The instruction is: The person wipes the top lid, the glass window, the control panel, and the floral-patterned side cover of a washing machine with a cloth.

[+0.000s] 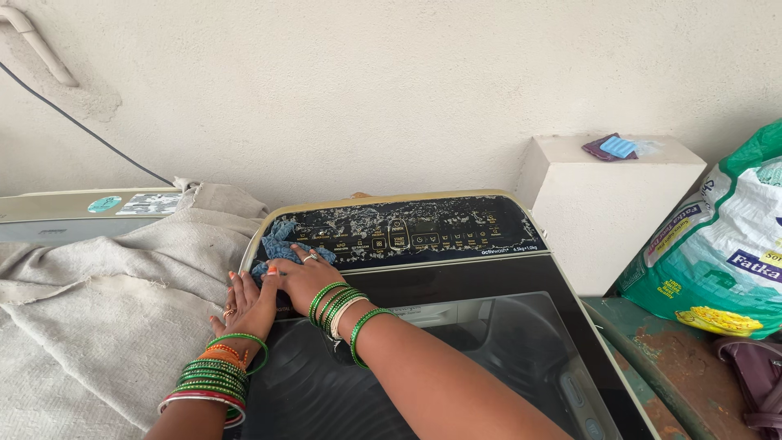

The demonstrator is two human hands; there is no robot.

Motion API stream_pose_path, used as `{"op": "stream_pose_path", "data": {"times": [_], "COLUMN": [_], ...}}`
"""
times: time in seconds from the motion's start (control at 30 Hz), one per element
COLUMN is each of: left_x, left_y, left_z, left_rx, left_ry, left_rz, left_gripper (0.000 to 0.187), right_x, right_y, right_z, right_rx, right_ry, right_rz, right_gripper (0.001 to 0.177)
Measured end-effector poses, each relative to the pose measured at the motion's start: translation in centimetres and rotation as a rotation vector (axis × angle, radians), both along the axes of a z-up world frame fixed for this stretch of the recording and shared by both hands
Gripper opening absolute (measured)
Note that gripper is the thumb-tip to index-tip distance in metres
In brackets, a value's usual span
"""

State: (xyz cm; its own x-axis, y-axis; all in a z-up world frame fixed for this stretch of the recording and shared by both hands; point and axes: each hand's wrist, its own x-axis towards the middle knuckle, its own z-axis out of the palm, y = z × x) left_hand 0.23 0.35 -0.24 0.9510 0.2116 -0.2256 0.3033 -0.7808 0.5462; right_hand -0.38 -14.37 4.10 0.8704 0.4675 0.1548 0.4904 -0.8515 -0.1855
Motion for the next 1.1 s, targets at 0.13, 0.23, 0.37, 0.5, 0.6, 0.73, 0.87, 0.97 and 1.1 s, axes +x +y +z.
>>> {"op": "stream_pose_path", "data": {"times": [0.13,0.23,0.37,0.5,0.6,0.73,0.87,0.97,1.1], "left_x": [0.0,-0.3,-1.4,-2.6,-4.0,-6.2,-6.5,-5.7,-5.3], "left_y": [0.5,0.1,-0.9,-4.5,-8.4,-12.3,-13.7,-14.0,-14.0], "left_z": [0.0,0.3,0.5,1.8,3.6,6.0,7.6,8.2,8.2], "left_rx": [0.018,0.035,0.317,0.425,0.412,0.459,0.603,0.602,0.555], "left_ry": [0.045,0.050,0.090,0.075,0.092,0.085,0.054,0.129,0.181], "left_rz": [-0.088,-0.073,-0.161,-0.282,-0.389,-0.534,-0.626,-0.659,-0.656], "left_gripper": [0.097,0.096,0.096,0.093,0.090,0.085,0.088,0.094,0.104], "right_x": [-1.8,-4.2,-7.3,-9.2,-10.3,-9.9,-9.8,-9.7,-8.2], "right_y": [-7.4,-14.5,-23.7,-32.2,-36.6,-37.1,-35.5,-33.5,-28.8], "right_z": [0.5,1.7,2.8,2.7,2.2,1.1,0.8,0.4,0.4], "right_rx": [-0.025,-0.109,-0.169,-0.149,-0.052,0.127,0.122,0.065,0.125], "right_ry": [0.005,0.055,0.085,0.093,0.115,0.092,0.101,0.073,0.028], "right_rz": [0.014,-0.052,-0.196,-0.332,-0.425,-0.471,-0.562,-0.527,-0.397], "right_gripper": [0.071,0.080,0.083,0.078,0.071,0.058,0.057,0.052,0.049]}}
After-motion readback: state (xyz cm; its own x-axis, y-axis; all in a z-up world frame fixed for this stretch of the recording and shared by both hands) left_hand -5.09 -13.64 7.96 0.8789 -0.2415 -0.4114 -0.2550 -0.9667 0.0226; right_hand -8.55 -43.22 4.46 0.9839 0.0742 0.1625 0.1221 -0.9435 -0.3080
